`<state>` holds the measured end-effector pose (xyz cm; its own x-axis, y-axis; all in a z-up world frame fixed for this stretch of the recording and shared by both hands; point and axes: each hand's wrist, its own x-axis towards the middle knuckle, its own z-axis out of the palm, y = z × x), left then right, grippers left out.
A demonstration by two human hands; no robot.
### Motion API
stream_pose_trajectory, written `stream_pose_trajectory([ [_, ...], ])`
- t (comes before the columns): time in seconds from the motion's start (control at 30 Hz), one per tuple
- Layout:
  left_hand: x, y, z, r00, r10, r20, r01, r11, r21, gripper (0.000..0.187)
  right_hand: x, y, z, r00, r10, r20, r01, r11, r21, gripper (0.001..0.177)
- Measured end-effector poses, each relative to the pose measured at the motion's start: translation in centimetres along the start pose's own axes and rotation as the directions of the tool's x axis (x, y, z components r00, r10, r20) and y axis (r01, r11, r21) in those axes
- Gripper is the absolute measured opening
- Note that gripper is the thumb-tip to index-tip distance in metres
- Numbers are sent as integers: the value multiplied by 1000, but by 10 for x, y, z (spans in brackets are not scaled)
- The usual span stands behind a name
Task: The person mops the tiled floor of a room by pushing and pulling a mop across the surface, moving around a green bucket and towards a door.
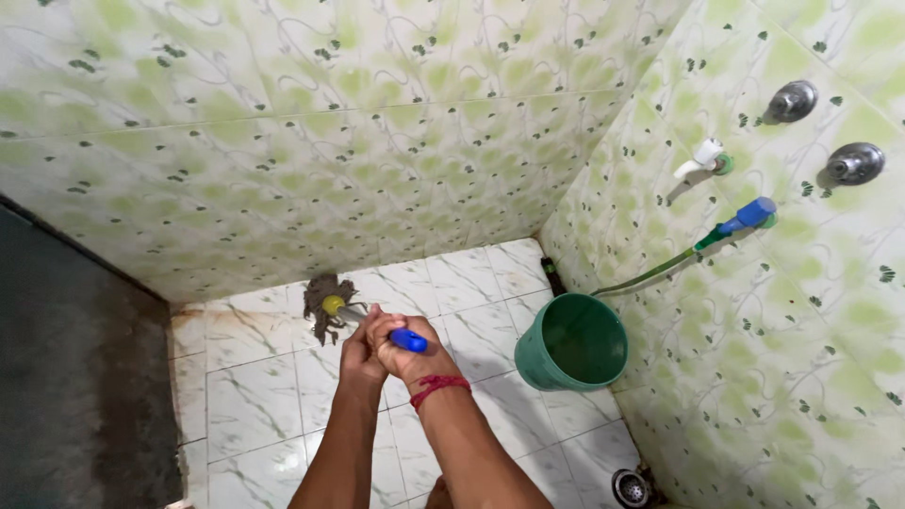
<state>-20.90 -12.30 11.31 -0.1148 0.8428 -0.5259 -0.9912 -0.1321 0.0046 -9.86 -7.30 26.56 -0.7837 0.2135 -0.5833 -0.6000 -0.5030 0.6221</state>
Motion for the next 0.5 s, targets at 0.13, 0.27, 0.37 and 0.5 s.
stream_pose_trajectory([
  [0.13, 3, 12, -17, 969, 68, -236, -73, 997, -14, 27, 5, 3, -30, 999, 44, 29, -39, 989, -142, 25],
  [0.27, -14, 33, -35, 979, -94, -179, 86, 995, -53, 16, -12, 30, -49, 994, 78, 83, -61, 979, -195, 27],
  [0.37, -26, 54, -40, 956, -185, -229, 177, 983, -55, 17, -30, 55, -40, 995, 69, -75, -83, 977, -194, 31],
  [0.5, -50, 72, -23, 938, -228, -260, 256, 963, 80, 28, -24, 67, -39, 963, -109, -248, 40, 962, -270, 43],
])
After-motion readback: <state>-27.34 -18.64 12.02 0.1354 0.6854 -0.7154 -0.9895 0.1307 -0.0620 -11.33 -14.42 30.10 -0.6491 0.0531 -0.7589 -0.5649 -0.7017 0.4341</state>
